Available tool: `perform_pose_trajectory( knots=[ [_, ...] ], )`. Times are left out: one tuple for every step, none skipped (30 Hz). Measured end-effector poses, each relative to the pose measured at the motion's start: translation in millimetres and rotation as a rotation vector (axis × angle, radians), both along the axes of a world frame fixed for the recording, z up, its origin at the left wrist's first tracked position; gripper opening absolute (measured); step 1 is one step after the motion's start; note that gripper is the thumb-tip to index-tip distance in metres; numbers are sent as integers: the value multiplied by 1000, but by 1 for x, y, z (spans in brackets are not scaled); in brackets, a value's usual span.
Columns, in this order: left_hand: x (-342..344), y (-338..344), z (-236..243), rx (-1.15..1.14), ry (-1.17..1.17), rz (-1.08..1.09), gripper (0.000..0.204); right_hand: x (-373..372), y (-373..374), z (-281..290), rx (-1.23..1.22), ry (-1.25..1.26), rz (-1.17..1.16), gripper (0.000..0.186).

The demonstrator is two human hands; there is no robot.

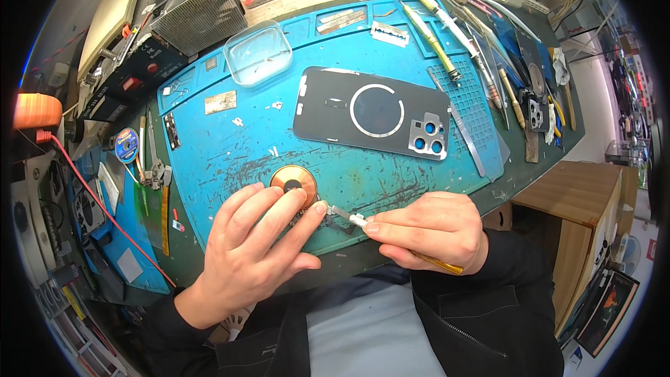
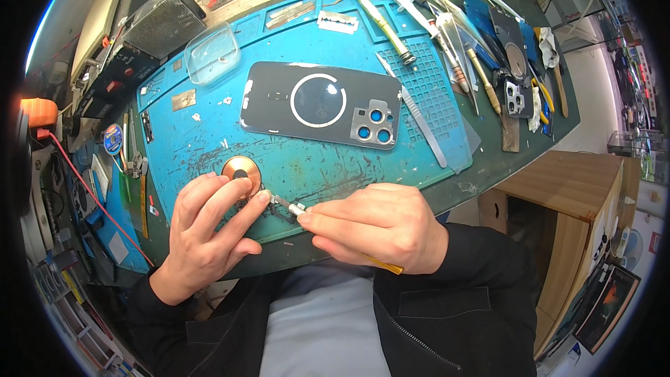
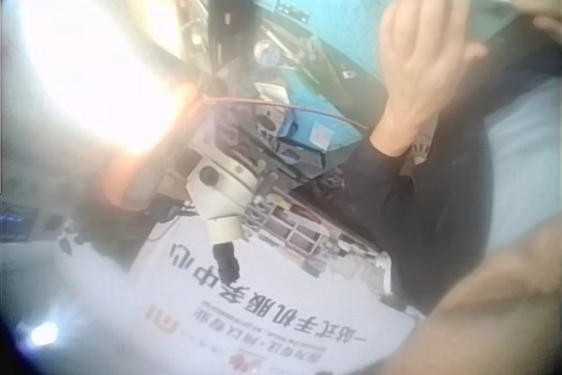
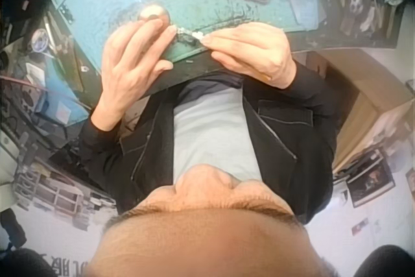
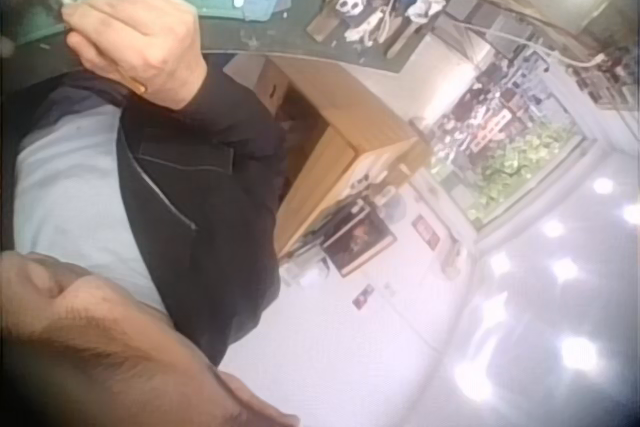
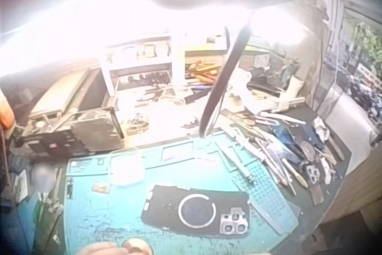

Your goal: The person cleans a small electronic component with a brush and screwdriver, then applies adhesive tape to the back of a smartphone. They place the component into the phone's back cover and press it into place.

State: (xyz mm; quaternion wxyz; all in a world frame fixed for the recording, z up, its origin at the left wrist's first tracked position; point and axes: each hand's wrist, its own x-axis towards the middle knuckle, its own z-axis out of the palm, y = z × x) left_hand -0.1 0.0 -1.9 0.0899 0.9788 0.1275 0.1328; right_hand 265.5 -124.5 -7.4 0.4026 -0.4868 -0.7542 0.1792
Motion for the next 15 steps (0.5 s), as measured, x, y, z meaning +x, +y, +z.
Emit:
perform_pose_trajectory(
  knots=[
    [0, 0, 0, 2, 1, -1, 57, 0, 0, 0, 2, -1, 2, 30],
    [0, 0, 0, -2, 3, 0, 57, 0, 0, 0, 4, -5, 4, 30],
    [0, 0, 0, -5, 6, 0, 57, 0, 0, 0, 6, -9, 5, 30],
    [0, 0, 0, -7, 8, 1, 57, 0, 0, 1, 8, -12, 7, 30],
    [0, 0, 0, -7, 9, 0, 57, 0, 0, 1, 6, -15, 8, 30],
    [0, 0, 1, -7, 11, -1, 57, 0, 0, 1, 4, -17, 9, 30],
    [0, 0, 1, -7, 12, -2, 57, 0, 0, 1, 2, -19, 9, 30],
    [0, 0, 1, -6, 13, -1, 57, 0, 0, 1, 3, -19, 8, 30],
    [0, 0, 1, -4, 14, 0, 57, 0, 0, 0, 3, -19, 6, 30],
    [0, 0, 2, -3, 15, 1, 57, 0, 0, 0, 3, -18, 4, 31],
    [0, 0, 2, 0, 15, 1, 58, 0, 0, 0, -1, -10, 6, 31],
    [0, 0, 2, 3, 16, 1, 58, 0, 0, 1, -5, -2, 7, 30],
    [0, 0, 2, 7, 16, 2, 58, 1, 0, 1, -9, 6, 9, 30],
    [0, -1, 2, 9, 16, 2, 58, 1, 0, 1, -17, 7, 10, 29],
    [0, -1, 1, 11, 15, 2, 58, 2, -2, 0, -25, 9, 12, 29]
  ],
)
